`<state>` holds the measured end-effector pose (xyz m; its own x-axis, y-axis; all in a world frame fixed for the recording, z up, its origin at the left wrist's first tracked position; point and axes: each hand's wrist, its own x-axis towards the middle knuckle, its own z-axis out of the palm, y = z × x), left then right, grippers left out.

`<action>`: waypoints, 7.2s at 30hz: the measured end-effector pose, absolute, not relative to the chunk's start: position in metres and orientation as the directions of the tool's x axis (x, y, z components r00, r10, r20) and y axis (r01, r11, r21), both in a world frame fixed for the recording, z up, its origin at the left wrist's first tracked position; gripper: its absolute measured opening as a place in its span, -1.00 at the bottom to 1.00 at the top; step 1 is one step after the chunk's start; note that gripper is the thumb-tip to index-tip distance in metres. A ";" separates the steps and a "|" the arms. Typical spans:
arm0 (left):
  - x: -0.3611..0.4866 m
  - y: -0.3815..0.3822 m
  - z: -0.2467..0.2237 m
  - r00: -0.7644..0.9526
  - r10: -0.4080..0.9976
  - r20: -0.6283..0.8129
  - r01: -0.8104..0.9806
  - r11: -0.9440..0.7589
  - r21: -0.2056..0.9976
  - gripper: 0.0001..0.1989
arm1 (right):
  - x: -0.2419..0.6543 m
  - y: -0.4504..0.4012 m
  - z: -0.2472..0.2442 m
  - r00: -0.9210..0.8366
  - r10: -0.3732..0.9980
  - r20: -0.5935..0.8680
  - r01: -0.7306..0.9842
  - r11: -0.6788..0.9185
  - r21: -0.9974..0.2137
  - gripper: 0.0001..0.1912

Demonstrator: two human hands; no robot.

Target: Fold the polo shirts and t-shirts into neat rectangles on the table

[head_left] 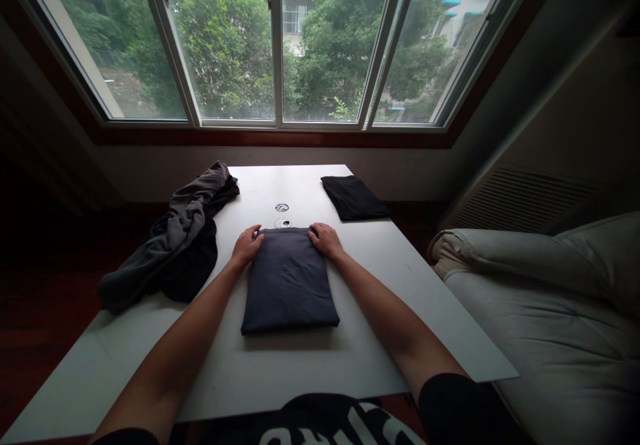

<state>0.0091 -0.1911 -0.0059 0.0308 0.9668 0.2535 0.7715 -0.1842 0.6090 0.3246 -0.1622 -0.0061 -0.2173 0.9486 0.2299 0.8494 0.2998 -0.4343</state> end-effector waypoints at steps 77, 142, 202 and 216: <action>0.023 -0.215 0.032 0.169 0.902 0.398 0.572 -0.418 0.705 -0.61 | 0.317 -0.185 0.029 -0.555 0.750 0.360 0.535 0.653 -0.536 -0.62; 0.021 -0.213 0.027 0.176 0.900 0.398 0.851 -0.343 0.399 -0.80 | 0.320 -0.173 0.010 -0.342 0.851 0.399 0.656 0.520 -0.547 -0.63; 0.037 -0.212 0.006 0.388 0.920 0.045 0.886 -0.386 0.256 -0.40 | 0.306 -0.178 0.010 -0.519 0.773 0.366 0.675 0.633 -0.379 -0.51; 0.007 -0.205 0.020 0.159 0.928 0.337 0.959 -0.226 0.169 -0.62 | 0.285 -0.194 0.003 -0.725 0.665 0.181 0.576 0.729 -0.370 -0.43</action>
<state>0.0066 -0.2054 0.0195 0.1593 0.9278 0.3374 0.9593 -0.2262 0.1690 0.2855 -0.1936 0.0033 -0.7248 0.6648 0.1809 0.5762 0.7288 -0.3698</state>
